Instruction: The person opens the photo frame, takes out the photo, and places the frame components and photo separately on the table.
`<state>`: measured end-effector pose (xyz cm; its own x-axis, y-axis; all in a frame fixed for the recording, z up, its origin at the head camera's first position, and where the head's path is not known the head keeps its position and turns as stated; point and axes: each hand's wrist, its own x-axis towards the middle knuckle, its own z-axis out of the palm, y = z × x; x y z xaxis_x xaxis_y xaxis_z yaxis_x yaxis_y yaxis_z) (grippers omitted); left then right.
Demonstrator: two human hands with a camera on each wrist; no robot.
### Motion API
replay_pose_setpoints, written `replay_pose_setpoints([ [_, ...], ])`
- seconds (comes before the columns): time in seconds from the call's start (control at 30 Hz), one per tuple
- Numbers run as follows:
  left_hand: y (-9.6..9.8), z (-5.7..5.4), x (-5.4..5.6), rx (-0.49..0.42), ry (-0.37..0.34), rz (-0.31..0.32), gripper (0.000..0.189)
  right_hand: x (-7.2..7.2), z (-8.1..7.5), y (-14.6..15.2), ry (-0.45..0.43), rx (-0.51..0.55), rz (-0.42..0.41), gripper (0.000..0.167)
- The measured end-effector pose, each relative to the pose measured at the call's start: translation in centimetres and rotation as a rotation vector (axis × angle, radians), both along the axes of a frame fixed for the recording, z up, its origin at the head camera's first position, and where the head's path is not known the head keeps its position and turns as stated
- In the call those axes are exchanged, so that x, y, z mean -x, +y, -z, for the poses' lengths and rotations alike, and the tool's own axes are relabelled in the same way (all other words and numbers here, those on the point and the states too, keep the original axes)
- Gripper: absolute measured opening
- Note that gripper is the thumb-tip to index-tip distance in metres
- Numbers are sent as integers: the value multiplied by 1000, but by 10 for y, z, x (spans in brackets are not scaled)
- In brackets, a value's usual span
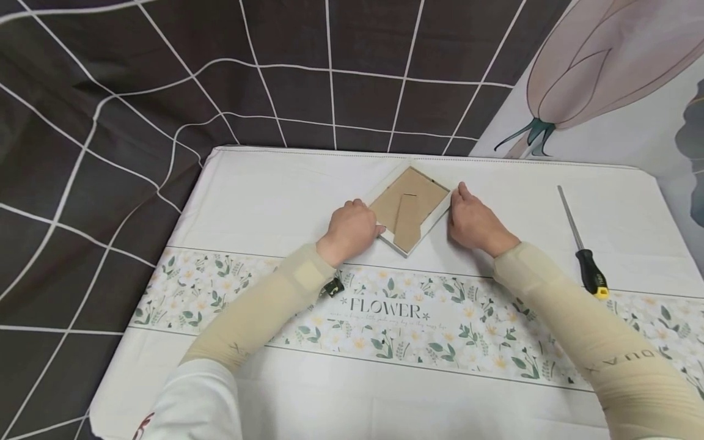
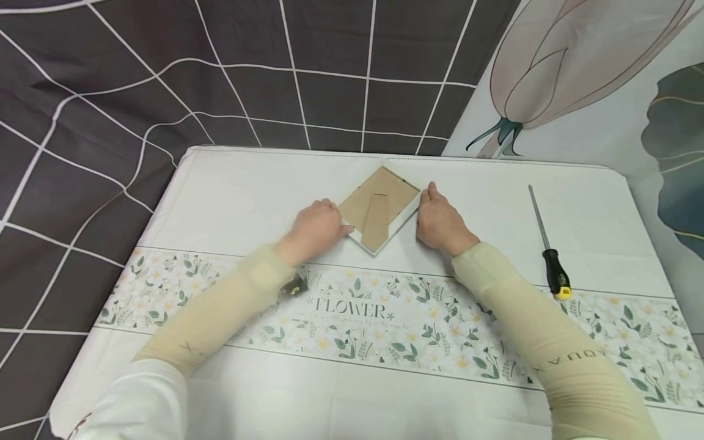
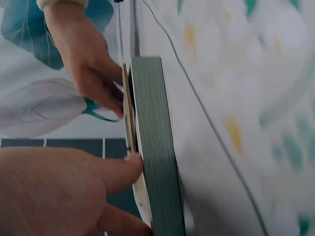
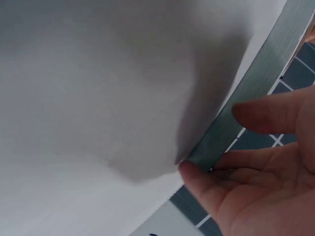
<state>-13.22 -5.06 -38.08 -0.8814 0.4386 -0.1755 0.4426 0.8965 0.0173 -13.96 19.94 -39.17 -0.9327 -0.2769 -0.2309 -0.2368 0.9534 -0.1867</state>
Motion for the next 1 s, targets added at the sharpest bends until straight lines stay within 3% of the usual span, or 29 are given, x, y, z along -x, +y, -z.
replay_pose_setpoints([
  [0.47,25,5,-22,102,89,-28,53,19,-1,5,4,34,-3,50],
  [0.8,37,6,-36,-1,131,-76,48,32,-1,6,-3,64,-57,44],
  [1.0,47,5,-43,22,175,-54,46,40,-2,11,-22,103,-91,43],
])
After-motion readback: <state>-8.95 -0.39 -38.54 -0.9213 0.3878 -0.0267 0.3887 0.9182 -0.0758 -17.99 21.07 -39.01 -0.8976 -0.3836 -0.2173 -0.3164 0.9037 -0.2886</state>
